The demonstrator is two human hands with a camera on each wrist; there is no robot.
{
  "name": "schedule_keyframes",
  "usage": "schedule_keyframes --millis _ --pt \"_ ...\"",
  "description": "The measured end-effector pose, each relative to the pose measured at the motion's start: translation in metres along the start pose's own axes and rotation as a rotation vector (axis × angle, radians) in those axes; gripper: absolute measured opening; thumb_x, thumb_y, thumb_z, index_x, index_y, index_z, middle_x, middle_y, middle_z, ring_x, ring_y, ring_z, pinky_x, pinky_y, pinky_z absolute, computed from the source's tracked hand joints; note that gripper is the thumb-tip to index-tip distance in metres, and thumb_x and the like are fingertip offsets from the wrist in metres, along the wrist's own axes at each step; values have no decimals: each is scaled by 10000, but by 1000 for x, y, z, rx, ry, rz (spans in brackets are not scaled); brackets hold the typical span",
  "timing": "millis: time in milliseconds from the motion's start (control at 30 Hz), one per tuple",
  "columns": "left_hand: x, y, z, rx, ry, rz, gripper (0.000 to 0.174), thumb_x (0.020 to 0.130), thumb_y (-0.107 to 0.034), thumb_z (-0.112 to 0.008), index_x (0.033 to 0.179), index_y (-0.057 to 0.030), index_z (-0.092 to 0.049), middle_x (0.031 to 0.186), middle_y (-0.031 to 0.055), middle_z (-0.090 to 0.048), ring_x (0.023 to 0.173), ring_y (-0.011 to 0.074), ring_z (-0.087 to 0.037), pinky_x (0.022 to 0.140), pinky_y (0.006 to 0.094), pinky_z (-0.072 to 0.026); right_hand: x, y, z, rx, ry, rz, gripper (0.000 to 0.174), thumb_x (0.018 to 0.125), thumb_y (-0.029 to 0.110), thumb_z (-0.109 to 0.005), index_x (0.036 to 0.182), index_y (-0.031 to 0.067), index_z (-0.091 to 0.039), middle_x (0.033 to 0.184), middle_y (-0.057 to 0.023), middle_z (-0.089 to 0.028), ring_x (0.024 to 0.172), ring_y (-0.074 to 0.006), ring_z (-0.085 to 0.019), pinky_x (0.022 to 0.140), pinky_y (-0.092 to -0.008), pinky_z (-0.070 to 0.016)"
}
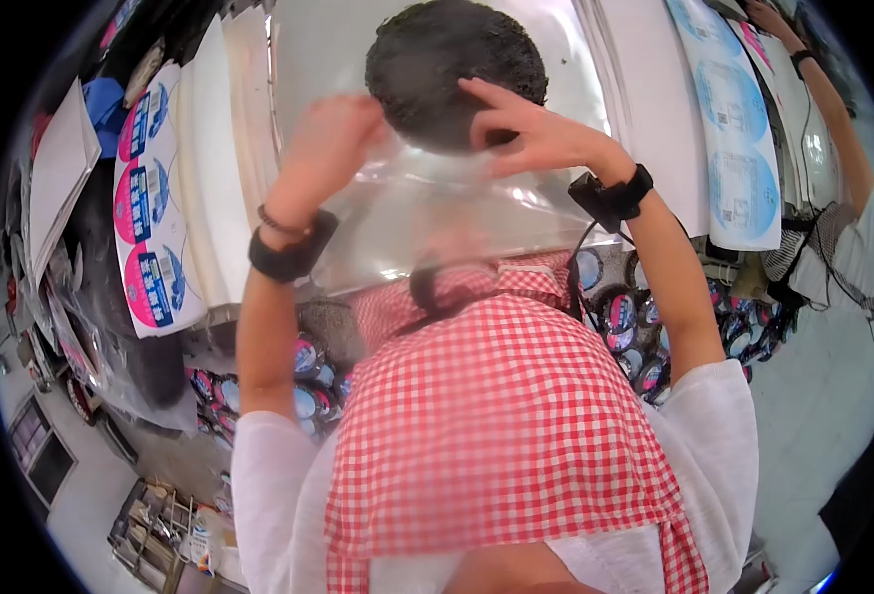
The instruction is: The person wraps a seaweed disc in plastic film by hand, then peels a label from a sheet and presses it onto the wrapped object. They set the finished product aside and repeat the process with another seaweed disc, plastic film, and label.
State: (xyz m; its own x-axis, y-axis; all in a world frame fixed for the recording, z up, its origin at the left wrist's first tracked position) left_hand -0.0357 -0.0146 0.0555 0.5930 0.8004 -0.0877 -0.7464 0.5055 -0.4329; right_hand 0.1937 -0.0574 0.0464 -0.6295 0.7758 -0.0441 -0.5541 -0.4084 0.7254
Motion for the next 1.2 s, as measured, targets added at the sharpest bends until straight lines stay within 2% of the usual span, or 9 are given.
schedule_keyframes --millis 67,100,200,400,533,733,767,1067,1200 --pt "12 -43 26 392 -595 -187 126 816 -213 -694 874 -101 -685 1067 26 -632 952 278 -582 867 401 -429 4 -10 1 103 94 0 143 837 196 -653 891 64 -662 1501 -187 -368 1072 -238 -599 867 -349 -482" --pt "10 -63 30 485 -703 -111 113 804 -208 -698 838 -103 -672 1028 23 -640 934 256 -586 876 410 -410 9 -13 10 140 153 -125 111 826 146 -639 822 37 -663 1499 -160 -386 896 -202 -629 786 -338 -507" --pt "-14 -75 -16 241 -729 -155 90 810 -189 -692 824 -104 -666 1058 27 -634 960 264 -581 895 410 -400 19 -34 22 254 241 -173 114 819 125 -643 827 11 -648 1498 -136 -400 863 -188 -626 772 -331 -501" --pt "-1 -43 10 -214 -388 -126 122 866 -130 -638 941 -35 -652 971 111 -657 886 287 -616 791 381 -470 7 -12 18 187 235 -58 210 901 244 -626 912 35 -643 1521 -174 -344 1092 -238 -597 912 -370 -465" --pt "-40 -17 0 -476 542 -143 153 937 -116 -547 996 1 -625 957 159 -670 862 326 -632 786 366 -485 3 -18 2 238 173 -91 312 951 339 -570 1045 46 -626 1524 -167 -327 1289 -273 -472 942 -378 -452" --pt "-22 23 -51 -689 612 44 225 992 -186 -518 877 4 -559 815 73 -656 764 140 -643 713 290 -496 3 2 4 -2 83 -82 322 965 339 -536 1061 39 -604 1436 -173 -431 1151 -263 -578 891 -359 -475" --pt "-15 23 -51 -749 657 120 250 1000 -194 -509 848 0 -545 780 52 -642 741 114 -636 692 275 -495 4 1 4 33 116 -114 327 959 347 -544 1049 40 -608 1402 -187 -470 1290 -273 -474 921 -362 -461" --pt "43 -26 -5 -379 363 -153 254 999 -217 -504 831 -27 -513 575 27 -473 537 126 -558 510 282 -422 15 11 -12 -23 115 -156 467 861 569 -590 1001 147 -732 1404 -315 -411 1364 -408 -344 1052 -444 -347" --pt "41 -29 -9 -144 91 -259 180 935 -258 -595 912 -83 -561 654 51 -564 620 194 -597 571 342 -432 17 0 -24 -105 -50 -168 341 799 462 -684 906 142 -733 1384 -243 -467 1288 -407 -436 1010 -452 -380"
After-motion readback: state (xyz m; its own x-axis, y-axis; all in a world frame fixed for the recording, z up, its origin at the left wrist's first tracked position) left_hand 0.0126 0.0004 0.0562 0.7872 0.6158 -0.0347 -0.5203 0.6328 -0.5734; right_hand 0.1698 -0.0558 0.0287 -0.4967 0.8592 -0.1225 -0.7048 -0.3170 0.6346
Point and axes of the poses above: each hand's wrist, its own x-axis towards the middle knuckle, its own z-axis out of the back of the hand, y = z × x, the point moved 5 cm from there along x, towards the middle knuckle
